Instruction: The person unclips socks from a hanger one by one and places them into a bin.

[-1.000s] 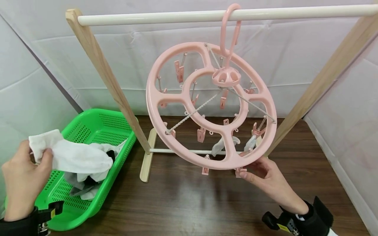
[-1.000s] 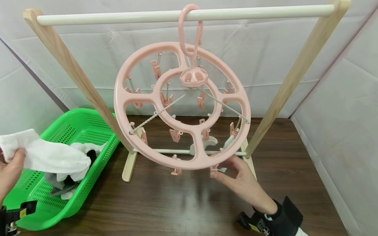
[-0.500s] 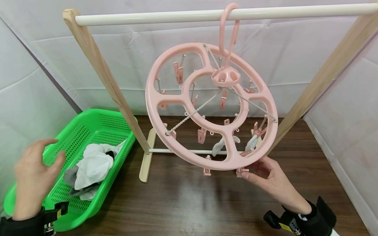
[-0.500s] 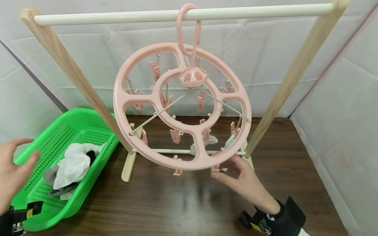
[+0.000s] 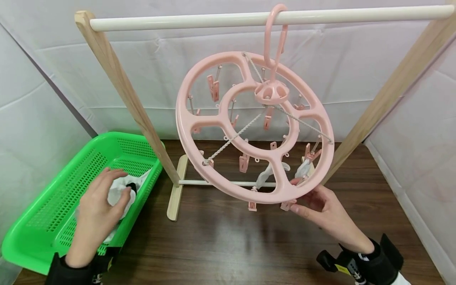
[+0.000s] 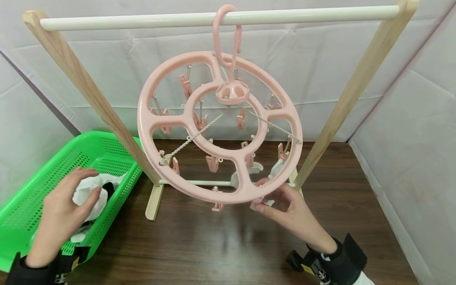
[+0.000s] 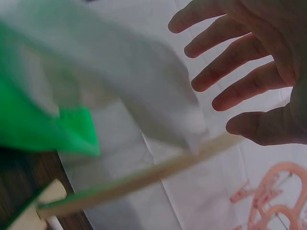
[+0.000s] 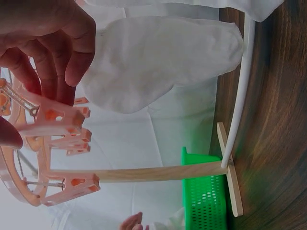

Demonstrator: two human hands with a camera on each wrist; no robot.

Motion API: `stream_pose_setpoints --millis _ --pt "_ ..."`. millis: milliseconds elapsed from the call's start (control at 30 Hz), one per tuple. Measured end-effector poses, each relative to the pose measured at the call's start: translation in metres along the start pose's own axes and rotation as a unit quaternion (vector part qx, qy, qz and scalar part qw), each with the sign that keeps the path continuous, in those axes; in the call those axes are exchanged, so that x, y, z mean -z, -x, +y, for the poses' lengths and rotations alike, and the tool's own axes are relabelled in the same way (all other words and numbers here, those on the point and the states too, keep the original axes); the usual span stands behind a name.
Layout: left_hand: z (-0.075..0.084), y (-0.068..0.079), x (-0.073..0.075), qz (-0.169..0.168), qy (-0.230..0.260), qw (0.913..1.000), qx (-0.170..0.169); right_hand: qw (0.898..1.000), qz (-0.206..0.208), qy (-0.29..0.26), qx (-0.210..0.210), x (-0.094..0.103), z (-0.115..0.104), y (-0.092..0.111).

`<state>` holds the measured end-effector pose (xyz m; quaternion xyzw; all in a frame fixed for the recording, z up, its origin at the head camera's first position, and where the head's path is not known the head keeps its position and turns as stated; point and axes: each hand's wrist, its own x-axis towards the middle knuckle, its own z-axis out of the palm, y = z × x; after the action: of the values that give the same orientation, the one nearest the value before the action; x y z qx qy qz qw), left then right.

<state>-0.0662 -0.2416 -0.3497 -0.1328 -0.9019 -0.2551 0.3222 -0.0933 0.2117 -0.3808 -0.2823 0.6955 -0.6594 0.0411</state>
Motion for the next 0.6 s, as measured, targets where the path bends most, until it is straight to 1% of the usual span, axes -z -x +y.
stream_pose_setpoints --millis 100,233,400,500,600 --pt "0.009 0.002 -0.007 -0.015 0.006 0.9999 -0.006 1.000 0.002 0.013 0.005 0.001 0.001 -0.002" --pt "0.015 0.003 -0.013 -0.020 0.011 0.9996 -0.017 0.999 0.012 0.038 0.010 0.005 0.003 -0.005" --pt "0.020 0.005 -0.017 -0.021 0.017 0.9993 -0.024 0.994 0.035 0.099 0.019 0.012 0.013 -0.011" --pt "0.021 0.006 -0.018 -0.021 0.020 0.9993 -0.022 0.991 0.045 0.114 0.047 0.014 0.022 -0.019" --pt "0.022 0.008 -0.019 -0.019 0.022 0.9994 -0.021 0.989 0.060 0.111 0.083 0.016 0.030 -0.028"
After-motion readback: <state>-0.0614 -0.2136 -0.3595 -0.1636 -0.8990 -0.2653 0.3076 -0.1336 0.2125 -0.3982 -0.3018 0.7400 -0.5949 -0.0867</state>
